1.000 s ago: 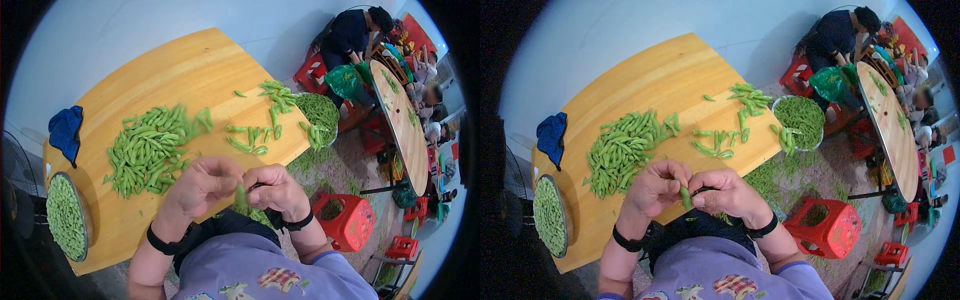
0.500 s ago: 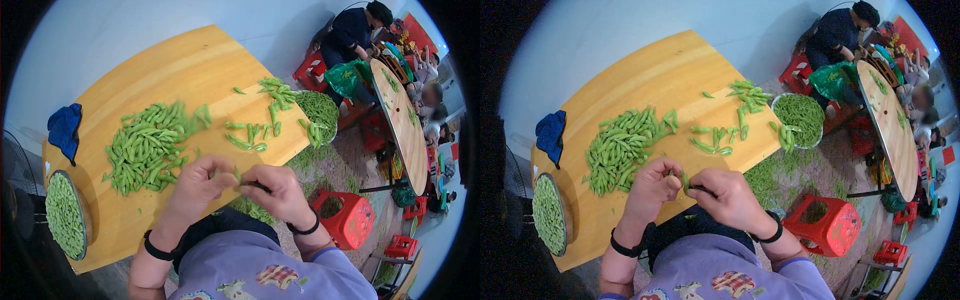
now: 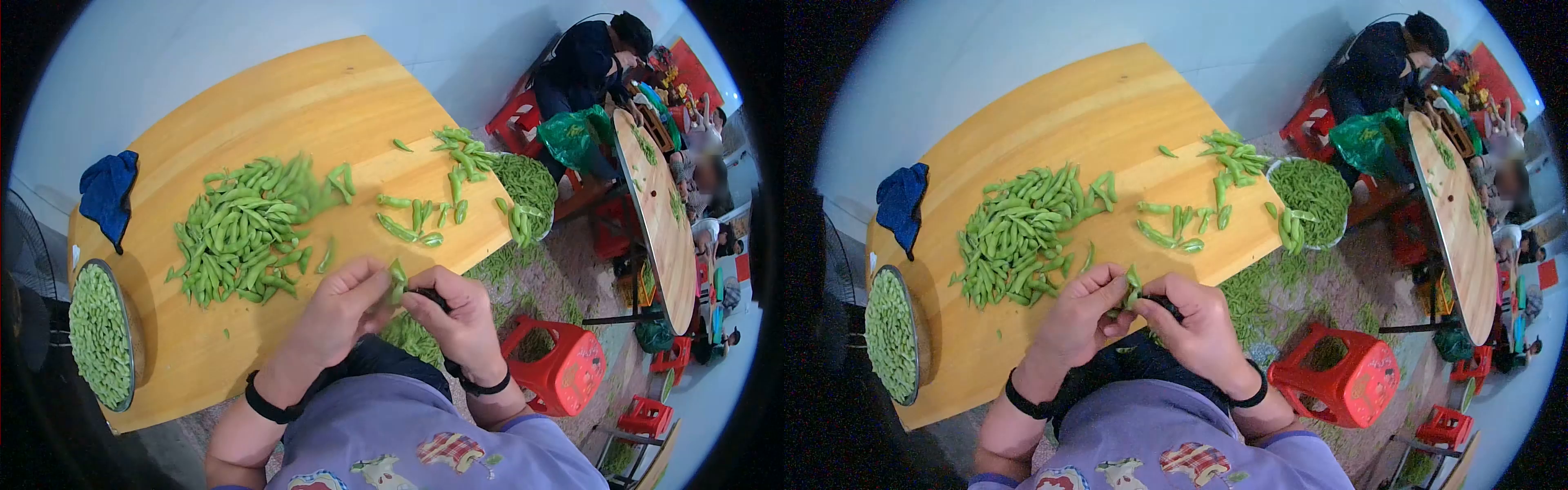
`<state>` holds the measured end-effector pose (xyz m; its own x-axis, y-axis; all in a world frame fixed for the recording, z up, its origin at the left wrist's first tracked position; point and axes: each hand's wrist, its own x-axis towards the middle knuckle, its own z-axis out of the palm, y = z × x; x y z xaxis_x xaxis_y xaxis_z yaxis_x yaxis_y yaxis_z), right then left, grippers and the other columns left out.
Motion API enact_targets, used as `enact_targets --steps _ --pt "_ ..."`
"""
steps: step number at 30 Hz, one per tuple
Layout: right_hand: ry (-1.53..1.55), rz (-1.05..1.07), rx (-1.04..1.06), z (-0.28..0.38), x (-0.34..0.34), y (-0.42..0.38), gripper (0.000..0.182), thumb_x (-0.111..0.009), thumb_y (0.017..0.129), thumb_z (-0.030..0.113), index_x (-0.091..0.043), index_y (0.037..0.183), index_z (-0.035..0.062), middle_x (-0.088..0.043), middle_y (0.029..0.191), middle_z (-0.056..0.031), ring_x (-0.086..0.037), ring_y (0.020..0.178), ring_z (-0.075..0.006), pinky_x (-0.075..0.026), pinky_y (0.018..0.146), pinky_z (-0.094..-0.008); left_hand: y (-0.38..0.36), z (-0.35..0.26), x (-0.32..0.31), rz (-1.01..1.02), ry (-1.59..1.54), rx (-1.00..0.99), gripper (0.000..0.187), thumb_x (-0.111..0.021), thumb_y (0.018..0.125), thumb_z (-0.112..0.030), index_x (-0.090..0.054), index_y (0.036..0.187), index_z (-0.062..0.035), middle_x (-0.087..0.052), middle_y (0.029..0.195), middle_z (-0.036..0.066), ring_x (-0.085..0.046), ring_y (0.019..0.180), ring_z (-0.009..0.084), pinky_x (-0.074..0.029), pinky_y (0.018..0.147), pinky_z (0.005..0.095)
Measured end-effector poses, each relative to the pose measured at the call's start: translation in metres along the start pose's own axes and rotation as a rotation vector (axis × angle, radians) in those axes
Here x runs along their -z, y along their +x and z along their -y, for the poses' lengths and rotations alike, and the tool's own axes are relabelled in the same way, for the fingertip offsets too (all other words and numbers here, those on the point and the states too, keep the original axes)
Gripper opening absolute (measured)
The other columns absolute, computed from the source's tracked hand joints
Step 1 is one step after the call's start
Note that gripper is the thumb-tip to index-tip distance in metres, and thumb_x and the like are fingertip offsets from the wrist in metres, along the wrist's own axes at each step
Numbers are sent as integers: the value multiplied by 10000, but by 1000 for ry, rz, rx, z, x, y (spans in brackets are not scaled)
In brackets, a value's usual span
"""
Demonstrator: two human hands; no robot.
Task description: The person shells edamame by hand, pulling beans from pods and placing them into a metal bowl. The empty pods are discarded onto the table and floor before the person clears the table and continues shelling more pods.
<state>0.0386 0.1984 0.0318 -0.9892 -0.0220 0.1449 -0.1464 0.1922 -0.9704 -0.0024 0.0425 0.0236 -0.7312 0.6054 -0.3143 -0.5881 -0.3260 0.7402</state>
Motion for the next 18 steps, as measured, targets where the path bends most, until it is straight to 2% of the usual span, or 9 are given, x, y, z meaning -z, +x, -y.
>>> enact_targets --steps 1,2,4,9,11,14,17,18 --pt "-1 4 2 1 -3 -1 86 -618 749 30 -563 805 -6 -561 653 -130 -536 531 -227 -424 503 -275 -1 1 -7 -60 -82 2 78 -483 886 -133 -520 882 -64 -530 722 -7 -452 528 49 -338 446 170" --pt "-152 -35 56 5 -5 -1 92 -622 745 28 -563 809 -2 -558 650 -134 -547 543 -235 -427 502 -284 -1 2 -10 -121 -164 3 82 -481 889 -141 -522 880 -70 -541 731 -1 -461 533 51 -339 442 167" --pt "-374 -63 108 10 -7 -2 116 -635 730 25 -560 816 6 -545 634 -140 -575 583 -263 -440 504 -312 0 6 -8 -114 -127 -38 85 -487 887 -149 -526 885 -73 -546 738 2 -472 548 54 -341 444 168" --pt "-398 -79 207 10 -12 -1 137 -641 716 21 -557 823 -1 -541 649 -140 -569 581 -278 -443 510 -324 2 6 -5 -110 16 -47 111 -504 881 -180 -538 902 -76 -559 759 9 -497 586 65 -356 455 180" --pt "-391 -78 210 8 -10 -3 140 -642 713 20 -557 823 -3 -542 657 -141 -565 577 -284 -443 511 -328 3 8 -2 -41 -227 -13 95 -514 872 -152 -544 918 -74 -566 765 12 -501 586 65 -361 460 180" --pt "-297 -63 143 5 -7 -4 150 -640 713 15 -557 837 -4 -538 673 -142 -559 581 -291 -444 517 -337 5 10 -5 -84 -268 2 85 -510 862 -108 -544 930 -71 -572 786 13 -507 587 68 -369 459 180" --pt "-426 -80 245 5 -10 -6 161 -635 704 -3 -553 843 -7 -525 671 -140 -550 578 -296 -441 514 -340 5 15 -3 -85 -211 -34 90 -494 853 -81 -542 928 -67 -569 805 9 -523 631 77 -390 490 182" --pt "-483 -105 274 4 -11 -7 150 -633 701 -10 -548 825 -2 -517 659 -127 -534 552 -265 -421 490 -315 4 17 -4 -94 -211 -40 90 -494 853 -81 -542 928 -67 -569 805 9 -523 631 77 -390 490 182"
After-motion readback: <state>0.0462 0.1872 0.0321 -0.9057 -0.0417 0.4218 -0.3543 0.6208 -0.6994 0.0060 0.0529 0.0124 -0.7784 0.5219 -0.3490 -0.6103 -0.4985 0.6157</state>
